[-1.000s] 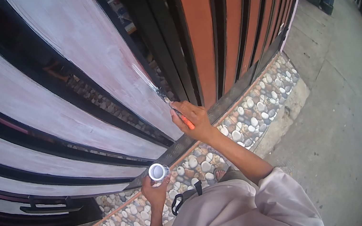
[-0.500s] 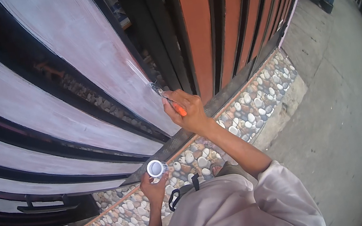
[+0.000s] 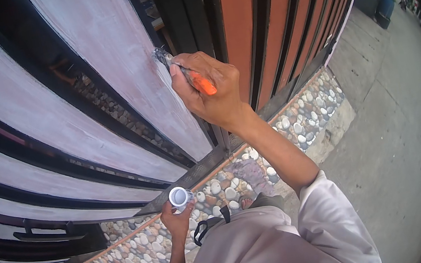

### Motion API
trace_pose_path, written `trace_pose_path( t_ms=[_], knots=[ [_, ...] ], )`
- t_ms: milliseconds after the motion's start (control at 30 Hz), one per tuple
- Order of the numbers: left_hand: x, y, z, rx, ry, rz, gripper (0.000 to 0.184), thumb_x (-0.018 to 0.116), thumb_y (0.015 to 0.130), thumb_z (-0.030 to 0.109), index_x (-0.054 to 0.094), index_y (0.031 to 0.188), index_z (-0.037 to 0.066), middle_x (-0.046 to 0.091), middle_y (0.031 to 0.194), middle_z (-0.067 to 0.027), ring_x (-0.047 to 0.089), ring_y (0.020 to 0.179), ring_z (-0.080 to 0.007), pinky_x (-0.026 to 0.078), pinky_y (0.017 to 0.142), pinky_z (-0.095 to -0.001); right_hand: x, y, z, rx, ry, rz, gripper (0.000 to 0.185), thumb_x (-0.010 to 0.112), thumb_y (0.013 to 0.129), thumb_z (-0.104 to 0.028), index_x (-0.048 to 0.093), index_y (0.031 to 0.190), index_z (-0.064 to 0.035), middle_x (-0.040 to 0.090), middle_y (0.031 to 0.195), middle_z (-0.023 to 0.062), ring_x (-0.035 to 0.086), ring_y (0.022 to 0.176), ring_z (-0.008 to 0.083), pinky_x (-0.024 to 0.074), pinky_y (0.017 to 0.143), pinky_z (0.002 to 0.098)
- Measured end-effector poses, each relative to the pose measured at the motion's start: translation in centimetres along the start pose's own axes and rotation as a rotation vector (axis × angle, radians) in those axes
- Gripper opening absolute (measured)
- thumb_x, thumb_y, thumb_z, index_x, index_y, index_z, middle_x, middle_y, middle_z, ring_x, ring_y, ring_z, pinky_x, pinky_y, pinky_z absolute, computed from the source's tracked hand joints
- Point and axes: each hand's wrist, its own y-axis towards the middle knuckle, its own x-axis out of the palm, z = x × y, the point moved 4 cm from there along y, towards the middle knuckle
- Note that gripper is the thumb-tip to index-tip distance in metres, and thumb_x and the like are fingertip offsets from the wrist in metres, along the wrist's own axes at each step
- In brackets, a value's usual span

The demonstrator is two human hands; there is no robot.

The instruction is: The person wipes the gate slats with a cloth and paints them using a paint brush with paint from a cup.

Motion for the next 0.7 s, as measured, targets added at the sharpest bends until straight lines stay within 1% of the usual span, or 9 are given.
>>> trace_pose_path(
  t_ms=[67, 167, 233, 300, 400, 533, 600, 633, 700],
  knots=[
    [0.0, 0.0, 0.0, 0.000, -0.008, 0.003, 0.041, 0.091, 0.066, 0.021, 0.068, 0.096, 0.005, 0.069, 0.090, -0.0109, 0.067, 0.080, -0.0271, 0.050, 0.065, -0.0371, -0.1, 0.9, -0.5, -0.056, 0.027, 0.053, 0.012, 0.071, 0.081, 0.000, 0.070, 0.094, -0.0002, 0.072, 0.081, 0.0110, 0.066, 0.059, 0.0164, 0.0493, 0.051, 0.0258],
    [-0.2, -0.1, -0.1, 0.009, -0.014, 0.011, 0.041, 0.091, 0.066, 0.020, 0.068, 0.096, 0.004, 0.069, 0.090, -0.0114, 0.067, 0.080, -0.0271, 0.050, 0.066, -0.0373, -0.5, 0.8, -1.2, -0.032, 0.010, 0.075, 0.015, 0.072, 0.079, 0.002, 0.070, 0.095, -0.0006, 0.072, 0.081, 0.0105, 0.067, 0.059, 0.0165, 0.0491, 0.050, 0.0254],
    [-0.3, -0.1, 0.2, 0.018, -0.012, 0.018, 0.041, 0.091, 0.066, 0.020, 0.068, 0.097, 0.004, 0.069, 0.091, -0.0118, 0.068, 0.081, -0.0271, 0.050, 0.067, -0.0374, -0.4, -0.1, -1.1, -0.076, -0.017, 0.049, 0.018, 0.072, 0.078, 0.002, 0.070, 0.096, -0.0007, 0.071, 0.081, 0.0103, 0.067, 0.059, 0.0167, 0.0490, 0.050, 0.0255],
    [-0.3, -0.3, 0.6, -0.021, -0.029, 0.017, 0.043, 0.091, 0.066, 0.020, 0.069, 0.099, 0.004, 0.070, 0.093, -0.0125, 0.068, 0.082, -0.0267, 0.051, 0.069, -0.0374, -0.1, -1.9, -0.5, -0.115, -0.044, 0.023, 0.021, 0.072, 0.077, 0.003, 0.070, 0.098, -0.0009, 0.071, 0.082, 0.0101, 0.067, 0.059, 0.0168, 0.0489, 0.049, 0.0255],
    [-0.5, -0.5, 0.7, -0.044, 0.006, -0.008, 0.044, 0.091, 0.066, 0.020, 0.070, 0.101, 0.003, 0.071, 0.093, -0.0130, 0.069, 0.083, -0.0263, 0.052, 0.070, -0.0370, 0.6, -6.2, 1.2, -0.058, -0.041, -0.039, 0.028, 0.073, 0.076, 0.004, 0.068, 0.103, -0.0009, 0.070, 0.081, 0.0094, 0.065, 0.057, 0.0173, 0.0494, 0.050, 0.0264],
    [-0.4, -0.9, 0.6, -0.048, 0.027, -0.027, 0.043, 0.091, 0.066, 0.021, 0.070, 0.099, 0.003, 0.071, 0.092, -0.0128, 0.068, 0.081, -0.0258, 0.052, 0.070, -0.0369, 0.4, -12.6, 2.5, 0.024, -0.064, -0.103, 0.028, 0.072, 0.076, 0.004, 0.067, 0.103, -0.0007, 0.069, 0.081, 0.0089, 0.064, 0.056, 0.0175, 0.0495, 0.050, 0.0270],
    [-0.2, -1.1, 0.3, -0.062, 0.056, -0.043, 0.042, 0.091, 0.067, 0.021, 0.070, 0.098, 0.003, 0.071, 0.091, -0.0122, 0.068, 0.080, -0.0250, 0.052, 0.070, -0.0364, 0.5, -16.3, 3.5, 0.149, -0.099, -0.195, 0.026, 0.071, 0.078, 0.003, 0.066, 0.103, -0.0015, 0.067, 0.079, 0.0082, 0.063, 0.054, 0.0200, 0.0499, 0.049, 0.0294],
    [-0.2, -1.1, 0.4, -0.063, 0.060, -0.048, 0.042, 0.091, 0.067, 0.021, 0.070, 0.098, 0.003, 0.071, 0.091, -0.0122, 0.068, 0.080, -0.0250, 0.052, 0.070, -0.0364, 0.5, -18.4, 4.1, 0.156, -0.101, -0.194, 0.026, 0.071, 0.078, 0.003, 0.066, 0.103, -0.0015, 0.067, 0.079, 0.0082, 0.063, 0.054, 0.0200, 0.0499, 0.049, 0.0294],
    [-0.1, -1.2, 0.8, -0.062, 0.045, -0.057, 0.041, 0.091, 0.067, 0.022, 0.070, 0.098, 0.003, 0.071, 0.090, -0.0111, 0.068, 0.079, -0.0228, 0.052, 0.070, -0.0352, 0.7, -22.7, 5.6, 0.257, -0.118, -0.262, 0.023, 0.070, 0.080, 0.000, 0.066, 0.103, -0.0026, 0.064, 0.077, 0.0086, 0.062, 0.054, 0.0241, 0.0506, 0.049, 0.0331]
  ],
)
